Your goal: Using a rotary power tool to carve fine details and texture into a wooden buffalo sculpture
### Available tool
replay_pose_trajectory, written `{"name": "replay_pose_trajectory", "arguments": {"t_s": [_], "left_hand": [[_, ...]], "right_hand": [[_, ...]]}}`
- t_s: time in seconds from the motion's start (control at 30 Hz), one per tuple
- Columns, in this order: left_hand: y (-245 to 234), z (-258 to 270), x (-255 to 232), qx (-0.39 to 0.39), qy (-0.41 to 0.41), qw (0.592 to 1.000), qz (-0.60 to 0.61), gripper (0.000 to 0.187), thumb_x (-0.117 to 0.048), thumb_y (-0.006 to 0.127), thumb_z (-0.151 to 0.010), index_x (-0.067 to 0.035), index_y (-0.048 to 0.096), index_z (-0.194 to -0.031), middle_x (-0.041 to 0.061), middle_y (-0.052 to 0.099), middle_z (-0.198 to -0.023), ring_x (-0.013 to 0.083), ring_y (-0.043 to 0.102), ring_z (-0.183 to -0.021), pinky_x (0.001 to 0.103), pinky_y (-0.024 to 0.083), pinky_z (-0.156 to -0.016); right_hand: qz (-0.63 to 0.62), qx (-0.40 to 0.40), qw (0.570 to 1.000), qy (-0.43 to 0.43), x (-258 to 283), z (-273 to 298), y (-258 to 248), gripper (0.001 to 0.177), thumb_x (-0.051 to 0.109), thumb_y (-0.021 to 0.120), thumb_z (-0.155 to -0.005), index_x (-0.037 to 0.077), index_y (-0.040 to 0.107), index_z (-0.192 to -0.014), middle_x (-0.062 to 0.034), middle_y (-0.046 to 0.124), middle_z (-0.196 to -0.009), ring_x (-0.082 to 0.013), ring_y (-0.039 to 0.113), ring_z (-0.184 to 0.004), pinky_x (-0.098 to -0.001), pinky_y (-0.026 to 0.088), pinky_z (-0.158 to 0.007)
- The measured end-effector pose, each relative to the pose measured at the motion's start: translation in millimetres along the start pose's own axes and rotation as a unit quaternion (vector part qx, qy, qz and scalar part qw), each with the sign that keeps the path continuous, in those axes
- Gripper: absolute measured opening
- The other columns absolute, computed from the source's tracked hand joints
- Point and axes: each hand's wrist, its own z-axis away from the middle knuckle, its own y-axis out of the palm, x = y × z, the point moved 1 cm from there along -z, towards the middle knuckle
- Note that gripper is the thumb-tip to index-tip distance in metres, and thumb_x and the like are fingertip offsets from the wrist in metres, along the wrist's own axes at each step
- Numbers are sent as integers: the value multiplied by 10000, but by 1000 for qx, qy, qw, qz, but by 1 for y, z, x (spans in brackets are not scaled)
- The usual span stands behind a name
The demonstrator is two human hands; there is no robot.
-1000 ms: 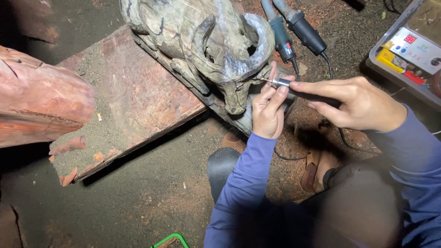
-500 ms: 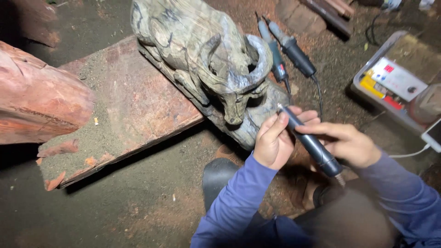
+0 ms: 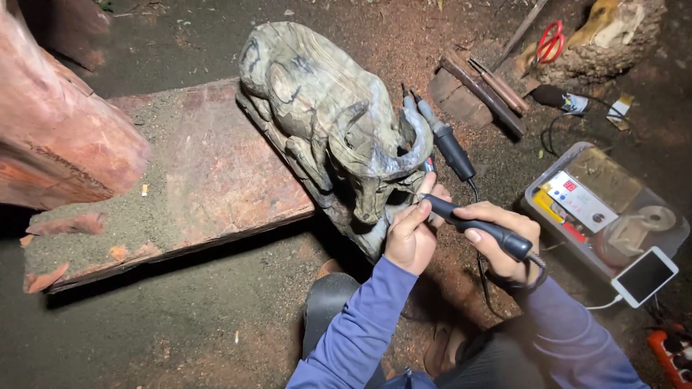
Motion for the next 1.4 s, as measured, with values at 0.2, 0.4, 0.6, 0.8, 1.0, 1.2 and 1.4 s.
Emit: {"name": "replay_pose_trajectory", "arguments": {"t_s": [0.2,0.4,0.6,0.8,1.0,1.2,1.4], "left_hand": [[-8,-7,-1,-28,17,999,-7,224,-97,665,-957,60,729,-811,167,610,-1165,240,595,-1034,364,517,-992],[47,12,-34,-23,53,996,-66,319,-122,669,-929,36,646,-653,98,519,-841,191,484,-884,341,424,-896],[47,11,-30,-19,57,997,-56,289,-115,674,-922,55,672,-688,111,521,-838,192,490,-860,347,426,-894],[51,12,-38,-20,64,996,-55,297,-120,679,-916,53,660,-675,103,523,-786,186,494,-831,338,415,-869],[41,6,-35,-11,63,997,-44,291,-112,677,-919,51,664,-679,105,532,-800,188,499,-840,351,425,-861],[28,2,-27,-9,49,998,-37,265,-106,672,-931,33,684,-706,114,573,-873,196,544,-902,344,449,-904],[-13,-14,3,-6,6,1000,-21,187,-116,688,-968,-22,767,-828,178,364,-1655,347,426,-1444,423,418,-1125]], "right_hand": [[4,-8,1000,-5,4,-6,11,235,101,692,-873,-59,759,-1032,-193,760,-893,-282,744,-812,-416,579,-725],[40,-15,999,0,10,-5,13,231,97,707,-866,-47,767,-1037,-204,766,-934,-322,747,-853,-438,573,-750],[51,-13,999,-8,15,-7,14,224,98,698,-876,-41,765,-1039,-196,771,-951,-320,751,-869,-439,575,-762],[60,-5,998,-32,14,-10,18,206,85,701,-876,-42,765,-1026,-203,770,-943,-334,747,-862,-449,578,-762],[58,-3,998,-30,12,-9,17,210,86,697,-875,-45,767,-1024,-203,771,-937,-333,749,-853,-445,578,-755],[62,-8,998,-27,12,-8,15,208,94,694,-885,-41,767,-1025,-201,768,-934,-324,744,-846,-437,574,-751],[40,-24,999,0,10,-7,10,212,95,689,-876,-41,766,-1020,-207,766,-924,-300,742,-826,-423,573,-732]]}}
